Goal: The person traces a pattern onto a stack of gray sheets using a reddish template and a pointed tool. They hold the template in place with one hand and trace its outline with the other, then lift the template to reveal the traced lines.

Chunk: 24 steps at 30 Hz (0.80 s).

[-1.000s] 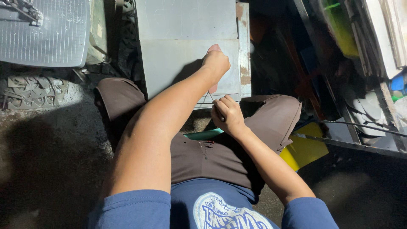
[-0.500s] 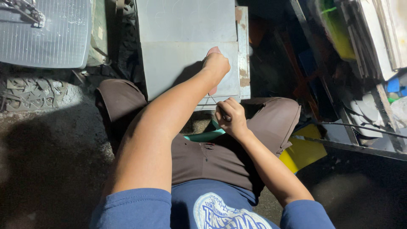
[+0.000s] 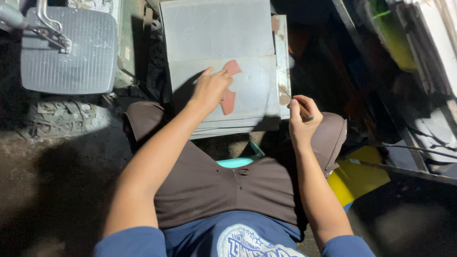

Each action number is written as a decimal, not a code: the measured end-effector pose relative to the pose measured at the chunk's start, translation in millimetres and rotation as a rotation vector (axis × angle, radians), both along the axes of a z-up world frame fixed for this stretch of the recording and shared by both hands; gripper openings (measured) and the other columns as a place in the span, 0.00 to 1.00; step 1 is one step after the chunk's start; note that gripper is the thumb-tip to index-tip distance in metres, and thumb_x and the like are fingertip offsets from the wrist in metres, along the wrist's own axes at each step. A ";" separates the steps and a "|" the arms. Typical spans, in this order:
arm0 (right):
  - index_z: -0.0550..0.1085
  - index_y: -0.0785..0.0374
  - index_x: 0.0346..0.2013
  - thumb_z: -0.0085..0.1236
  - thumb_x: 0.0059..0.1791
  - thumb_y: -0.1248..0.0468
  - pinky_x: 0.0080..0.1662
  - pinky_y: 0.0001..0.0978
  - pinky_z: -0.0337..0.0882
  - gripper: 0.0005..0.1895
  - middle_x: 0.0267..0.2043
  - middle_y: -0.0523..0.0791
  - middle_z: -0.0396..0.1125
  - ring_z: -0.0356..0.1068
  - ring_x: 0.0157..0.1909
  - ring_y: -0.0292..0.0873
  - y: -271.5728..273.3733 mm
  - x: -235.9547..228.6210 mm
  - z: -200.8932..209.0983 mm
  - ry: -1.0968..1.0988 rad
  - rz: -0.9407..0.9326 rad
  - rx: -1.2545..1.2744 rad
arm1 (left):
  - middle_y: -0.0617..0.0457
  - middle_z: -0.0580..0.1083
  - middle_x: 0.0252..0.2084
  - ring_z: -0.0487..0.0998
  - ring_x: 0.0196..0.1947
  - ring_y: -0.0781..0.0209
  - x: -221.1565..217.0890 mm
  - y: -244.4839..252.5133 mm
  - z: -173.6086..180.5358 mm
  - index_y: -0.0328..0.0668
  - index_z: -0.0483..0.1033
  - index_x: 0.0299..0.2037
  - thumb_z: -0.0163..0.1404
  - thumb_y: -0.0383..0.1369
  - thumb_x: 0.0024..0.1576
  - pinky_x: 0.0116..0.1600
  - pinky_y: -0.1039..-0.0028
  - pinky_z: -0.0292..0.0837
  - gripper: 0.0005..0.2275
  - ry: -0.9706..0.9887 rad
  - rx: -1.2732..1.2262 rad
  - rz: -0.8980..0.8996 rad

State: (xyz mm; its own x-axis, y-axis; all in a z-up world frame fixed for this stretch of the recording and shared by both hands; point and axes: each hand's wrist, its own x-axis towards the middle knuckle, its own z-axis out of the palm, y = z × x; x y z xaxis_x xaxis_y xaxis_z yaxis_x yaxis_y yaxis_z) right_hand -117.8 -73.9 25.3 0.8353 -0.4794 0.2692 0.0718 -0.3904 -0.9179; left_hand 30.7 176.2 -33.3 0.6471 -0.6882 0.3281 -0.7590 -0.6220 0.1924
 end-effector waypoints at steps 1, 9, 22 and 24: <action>0.76 0.72 0.42 0.58 0.54 0.69 0.42 0.24 0.72 0.06 0.35 0.46 0.73 0.74 0.38 0.36 2.2 3.8 -1.5 0.003 0.010 0.008 | 0.43 0.79 0.53 0.81 0.55 0.51 -3.8 18.1 3.8 0.38 0.81 0.44 0.61 0.22 0.38 0.62 0.51 0.72 0.20 0.056 -0.116 0.061; 0.74 0.71 0.48 0.54 0.57 0.72 0.42 0.24 0.68 0.06 0.43 0.45 0.68 0.68 0.39 0.35 13.3 38.9 15.2 -0.141 0.047 -0.023 | 0.33 0.77 0.53 0.80 0.52 0.41 -12.1 47.2 14.1 0.28 0.70 0.63 0.62 0.27 0.56 0.54 0.61 0.76 0.25 0.235 -0.672 0.434; 0.78 0.68 0.44 0.56 0.55 0.71 0.50 0.30 0.70 0.05 0.44 0.46 0.70 0.70 0.46 0.39 -28.3 99.8 -16.7 -0.088 -0.049 -0.181 | 0.47 0.74 0.40 0.76 0.42 0.48 -2.0 36.4 12.2 0.36 0.70 0.61 0.57 0.29 0.60 0.49 0.60 0.71 0.19 0.271 -0.698 0.518; 0.77 0.68 0.45 0.55 0.55 0.71 0.51 0.31 0.71 0.06 0.44 0.46 0.69 0.70 0.47 0.40 -34.9 101.3 -21.2 -0.117 -0.043 -0.152 | 0.44 0.72 0.45 0.73 0.47 0.44 -5.9 27.3 16.6 0.34 0.69 0.59 0.63 0.32 0.52 0.52 0.57 0.69 0.25 0.239 -0.591 0.476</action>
